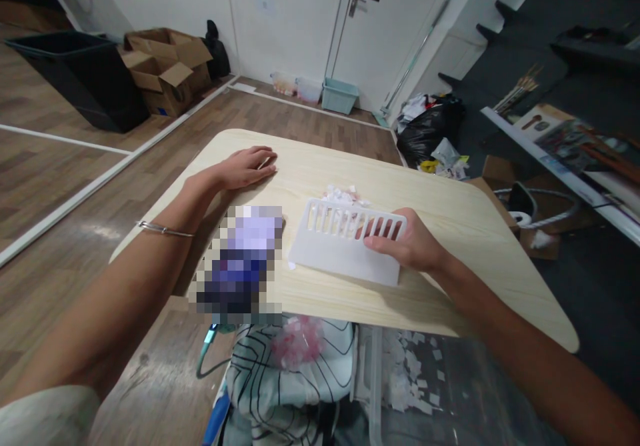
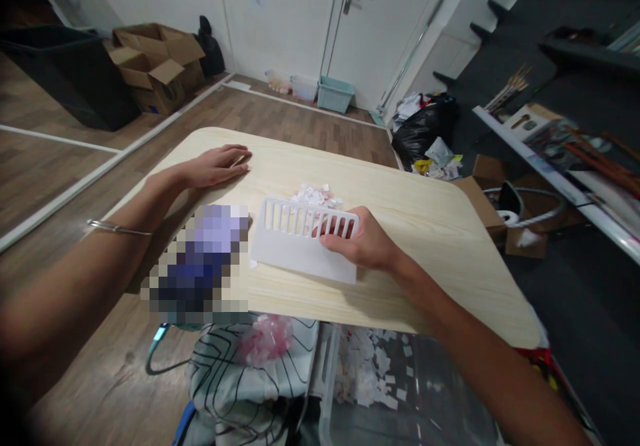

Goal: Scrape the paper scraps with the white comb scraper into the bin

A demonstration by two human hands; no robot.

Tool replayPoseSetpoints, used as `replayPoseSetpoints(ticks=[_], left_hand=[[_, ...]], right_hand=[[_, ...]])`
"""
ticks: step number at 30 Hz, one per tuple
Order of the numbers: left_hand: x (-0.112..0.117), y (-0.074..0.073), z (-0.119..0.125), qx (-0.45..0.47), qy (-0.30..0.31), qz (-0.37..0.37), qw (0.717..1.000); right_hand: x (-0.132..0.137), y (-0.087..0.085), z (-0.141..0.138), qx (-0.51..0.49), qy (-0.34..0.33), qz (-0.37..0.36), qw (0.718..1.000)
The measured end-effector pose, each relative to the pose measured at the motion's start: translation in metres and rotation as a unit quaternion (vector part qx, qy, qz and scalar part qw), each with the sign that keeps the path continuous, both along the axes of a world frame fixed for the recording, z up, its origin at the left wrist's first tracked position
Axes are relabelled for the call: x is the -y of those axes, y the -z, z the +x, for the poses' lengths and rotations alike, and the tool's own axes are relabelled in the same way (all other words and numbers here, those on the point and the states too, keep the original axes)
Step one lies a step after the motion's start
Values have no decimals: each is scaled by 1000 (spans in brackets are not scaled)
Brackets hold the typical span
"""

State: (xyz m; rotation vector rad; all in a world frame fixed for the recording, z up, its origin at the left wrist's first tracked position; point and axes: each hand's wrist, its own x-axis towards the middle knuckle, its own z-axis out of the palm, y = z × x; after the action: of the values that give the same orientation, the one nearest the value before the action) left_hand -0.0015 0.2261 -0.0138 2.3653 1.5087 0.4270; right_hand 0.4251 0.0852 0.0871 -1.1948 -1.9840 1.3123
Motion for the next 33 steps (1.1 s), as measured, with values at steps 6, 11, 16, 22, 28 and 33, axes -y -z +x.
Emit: replayPoseSetpoints(ticks=[6,11,16,22,28,33], left_hand=[[-1,0,1,-4,-4,0,1000],[-1,3,-1,9,-9,8,1000],[-1,4,-4,13,-9,5,1000],[-1,4,-5,19,-2,6,1000],[-1,4,-5,19,-14,4,1000],[-2,6,-7,18,-2,9,1000]], right_hand=[[19,-6,50,39,-30,-2,999],[47,-7,131,79,131,14,988],[90,-10,204,78,301,-38,950],[107,14,242,16,383,-113,917],[98,12,216,21,341,-160,926],[79,9,208,-17,396,-107,912]])
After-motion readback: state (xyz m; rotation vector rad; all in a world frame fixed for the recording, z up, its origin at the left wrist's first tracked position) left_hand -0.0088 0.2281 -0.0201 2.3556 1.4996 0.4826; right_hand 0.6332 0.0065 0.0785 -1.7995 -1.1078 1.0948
